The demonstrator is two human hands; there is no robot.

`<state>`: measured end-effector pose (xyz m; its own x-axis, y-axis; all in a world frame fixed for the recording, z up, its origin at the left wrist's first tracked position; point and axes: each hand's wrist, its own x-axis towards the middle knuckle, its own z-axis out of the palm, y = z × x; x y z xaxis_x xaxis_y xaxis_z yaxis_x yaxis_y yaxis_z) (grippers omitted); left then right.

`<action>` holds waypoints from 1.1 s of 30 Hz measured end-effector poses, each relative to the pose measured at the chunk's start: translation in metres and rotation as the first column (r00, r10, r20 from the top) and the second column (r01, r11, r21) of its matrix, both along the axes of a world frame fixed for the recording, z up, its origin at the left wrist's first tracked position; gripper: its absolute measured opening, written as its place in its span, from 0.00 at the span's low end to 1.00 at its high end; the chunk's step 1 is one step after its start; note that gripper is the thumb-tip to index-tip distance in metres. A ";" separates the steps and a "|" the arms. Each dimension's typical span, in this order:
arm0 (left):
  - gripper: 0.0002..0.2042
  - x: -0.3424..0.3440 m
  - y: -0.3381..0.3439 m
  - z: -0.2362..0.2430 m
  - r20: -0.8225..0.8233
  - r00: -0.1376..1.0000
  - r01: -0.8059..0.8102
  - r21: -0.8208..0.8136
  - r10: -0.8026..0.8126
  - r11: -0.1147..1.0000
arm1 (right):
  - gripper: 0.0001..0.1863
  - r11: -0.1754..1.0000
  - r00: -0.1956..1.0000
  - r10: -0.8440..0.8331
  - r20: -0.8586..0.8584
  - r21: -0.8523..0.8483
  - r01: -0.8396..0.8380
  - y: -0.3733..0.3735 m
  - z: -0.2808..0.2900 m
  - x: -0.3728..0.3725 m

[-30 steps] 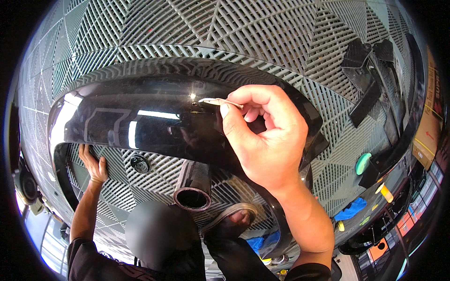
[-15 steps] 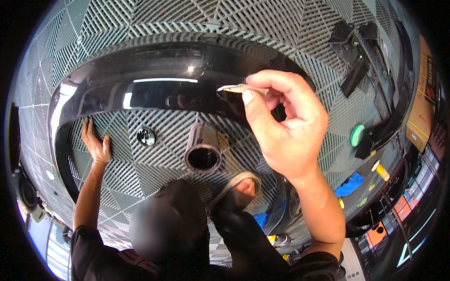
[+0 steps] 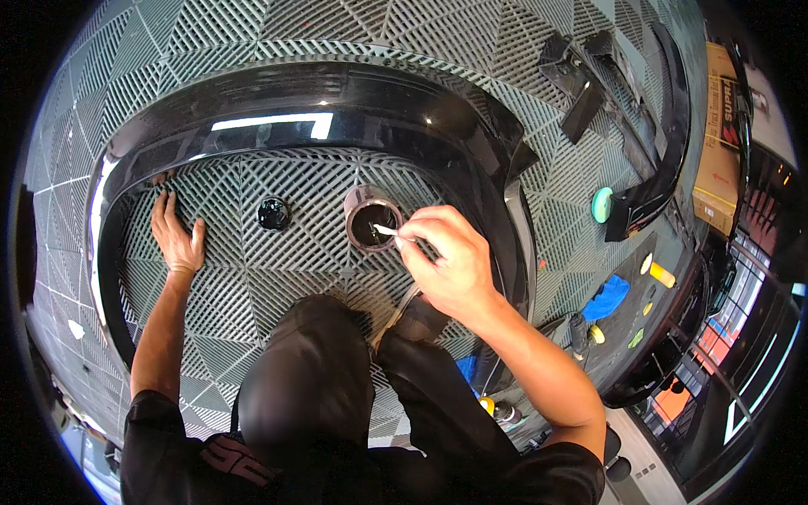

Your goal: The person removes a black car bumper from a vehicle, places it on the floor, wipes it with a blue cloth, and applies a dark substance from a small container using a brush to a specific area on the bumper.

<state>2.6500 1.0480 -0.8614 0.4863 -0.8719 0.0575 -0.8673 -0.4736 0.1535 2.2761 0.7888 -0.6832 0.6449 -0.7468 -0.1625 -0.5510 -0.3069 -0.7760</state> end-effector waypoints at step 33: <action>0.40 -0.001 0.004 0.000 0.030 1.000 0.006 0.031 -0.007 0.999 | 0.09 0.991 0.997 -0.059 0.048 -0.120 0.065 0.013 -0.011 -0.006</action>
